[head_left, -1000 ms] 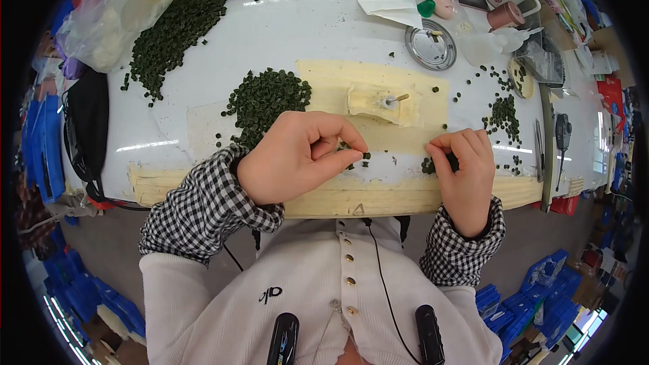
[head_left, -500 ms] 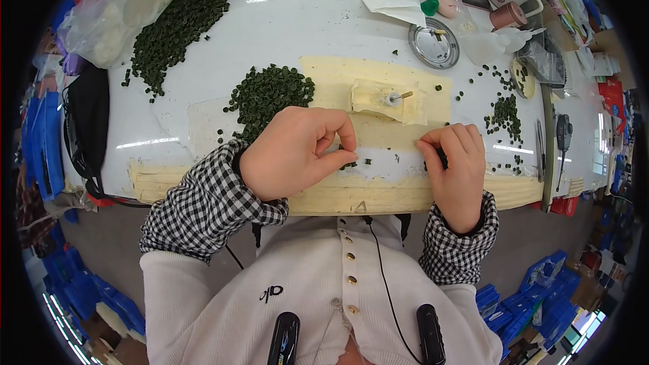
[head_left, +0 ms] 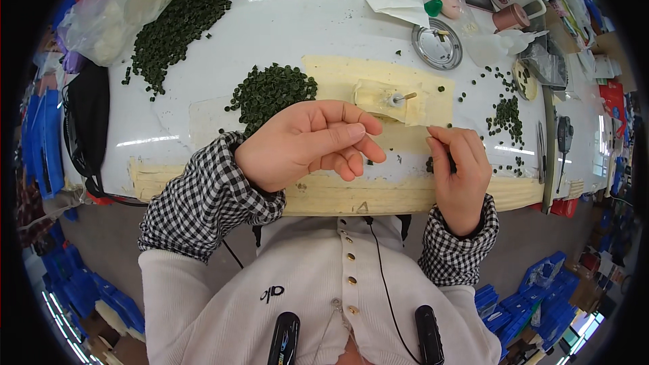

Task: Assembling small green plastic components into a larger part on a factory workbench.

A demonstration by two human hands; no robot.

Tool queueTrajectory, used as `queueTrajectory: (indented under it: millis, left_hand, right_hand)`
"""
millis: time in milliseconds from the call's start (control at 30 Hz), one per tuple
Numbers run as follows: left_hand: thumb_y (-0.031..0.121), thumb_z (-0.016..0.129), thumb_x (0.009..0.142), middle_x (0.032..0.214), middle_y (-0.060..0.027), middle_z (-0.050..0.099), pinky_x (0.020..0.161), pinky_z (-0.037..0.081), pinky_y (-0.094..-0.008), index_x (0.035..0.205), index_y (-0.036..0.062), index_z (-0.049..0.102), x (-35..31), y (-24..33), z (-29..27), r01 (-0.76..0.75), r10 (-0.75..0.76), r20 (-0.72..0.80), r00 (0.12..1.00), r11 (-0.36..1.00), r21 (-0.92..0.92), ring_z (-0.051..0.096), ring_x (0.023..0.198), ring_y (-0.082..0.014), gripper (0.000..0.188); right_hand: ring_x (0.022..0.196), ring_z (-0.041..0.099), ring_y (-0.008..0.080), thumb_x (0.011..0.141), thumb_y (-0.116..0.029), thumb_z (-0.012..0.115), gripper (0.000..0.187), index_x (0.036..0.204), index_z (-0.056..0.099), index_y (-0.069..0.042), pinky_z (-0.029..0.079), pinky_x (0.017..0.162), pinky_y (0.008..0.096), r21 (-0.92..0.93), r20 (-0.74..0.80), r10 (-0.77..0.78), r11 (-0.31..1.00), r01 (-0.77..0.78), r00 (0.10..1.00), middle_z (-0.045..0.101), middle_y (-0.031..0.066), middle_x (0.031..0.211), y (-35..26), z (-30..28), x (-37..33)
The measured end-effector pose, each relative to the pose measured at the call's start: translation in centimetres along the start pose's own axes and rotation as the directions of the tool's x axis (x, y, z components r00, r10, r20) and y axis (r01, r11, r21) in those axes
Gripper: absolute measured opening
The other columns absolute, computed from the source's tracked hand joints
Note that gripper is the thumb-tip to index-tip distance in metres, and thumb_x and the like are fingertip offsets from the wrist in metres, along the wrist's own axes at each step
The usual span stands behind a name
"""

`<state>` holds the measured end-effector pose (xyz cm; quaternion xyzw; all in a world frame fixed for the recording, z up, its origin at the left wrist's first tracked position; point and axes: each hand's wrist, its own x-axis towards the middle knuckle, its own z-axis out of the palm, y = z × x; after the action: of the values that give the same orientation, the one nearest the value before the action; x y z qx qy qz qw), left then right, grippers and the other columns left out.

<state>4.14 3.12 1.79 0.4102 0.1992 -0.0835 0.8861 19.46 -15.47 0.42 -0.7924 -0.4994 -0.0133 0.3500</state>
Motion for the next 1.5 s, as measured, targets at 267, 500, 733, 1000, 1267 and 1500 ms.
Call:
queueTrajectory:
  millis: [267,500,733,1000,1267,1500]
  left_hand:
    - [0.016,0.051,0.096,0.083,-0.0047,0.064,0.048,0.038,-0.0160,0.104,-0.0043,0.060,-0.2,0.1,-0.3,0.024,-0.034,0.100,0.994,0.994,0.102,0.049,0.058,-0.0032,0.024]
    - [0.018,0.051,0.095,0.084,-0.0037,0.062,0.054,0.037,-0.0172,0.109,-0.0036,0.059,0.1,-0.6,0.3,-0.009,0.012,0.061,0.998,0.999,-0.050,0.046,0.062,-0.0044,0.026]
    - [0.016,0.053,0.094,0.080,-0.0046,0.061,0.052,0.035,-0.0180,0.100,-0.0017,0.059,-0.2,-0.6,-0.5,-0.064,0.073,0.100,0.992,0.994,-0.091,0.041,0.056,-0.0042,0.020]
    - [0.014,0.053,0.094,0.088,-0.0064,0.065,0.052,0.034,-0.0174,0.105,0.0002,0.059,-0.1,-0.6,-0.2,-0.106,0.110,0.053,0.993,0.992,-0.070,0.039,0.055,-0.0028,0.018]
    - [0.011,0.053,0.094,0.091,-0.0077,0.066,0.050,0.031,-0.0173,0.111,0.0015,0.059,0.0,-1.1,-0.8,-0.135,0.144,0.058,0.988,0.981,-0.136,0.036,0.054,-0.0023,0.021]
    - [0.009,0.054,0.092,0.092,-0.0072,0.066,0.051,0.031,-0.0180,0.110,0.0021,0.061,-0.1,-0.9,-0.5,-0.153,0.155,0.019,0.988,0.983,-0.101,0.037,0.055,-0.0030,0.020]
  right_hand:
    - [0.075,0.062,0.0204,0.076,0.006,0.066,0.013,0.088,0.063,0.004,0.048,0.067,0.0271,0.400,0.026,0.120,0.909,-0.120,0.992,0.065,0.0120,0.081,-1.7,-0.3,-0.3]
    - [0.082,0.064,0.0178,0.079,0.008,0.062,0.018,0.097,0.066,0.004,0.049,0.073,0.0262,0.643,0.138,0.149,0.738,-0.203,0.979,0.067,0.0120,0.090,-2.6,0.6,-0.2]
    - [0.087,0.065,0.0174,0.087,0.004,0.058,0.016,0.103,0.060,0.007,0.053,0.079,0.0273,0.844,0.363,0.289,0.300,-0.444,0.886,0.067,0.0144,0.092,-3.2,0.6,-0.5]
    - [0.086,0.066,0.0175,0.089,0.001,0.056,0.014,0.101,0.058,0.006,0.053,0.079,0.0282,0.871,0.411,0.238,0.181,-0.456,0.880,0.067,0.0138,0.092,-2.8,1.2,-0.5]
    - [0.089,0.065,0.0163,0.085,0.006,0.058,0.014,0.098,0.057,0.004,0.052,0.080,0.0273,0.921,0.294,0.253,0.182,-0.343,0.922,0.065,0.0131,0.096,-3.5,1.8,-0.2]
    - [0.085,0.064,0.0133,0.083,0.006,0.061,0.013,0.096,0.059,0.004,0.050,0.075,0.0228,0.890,0.211,0.239,0.355,-0.288,0.948,0.064,0.0098,0.091,-3.5,2.0,-0.1]
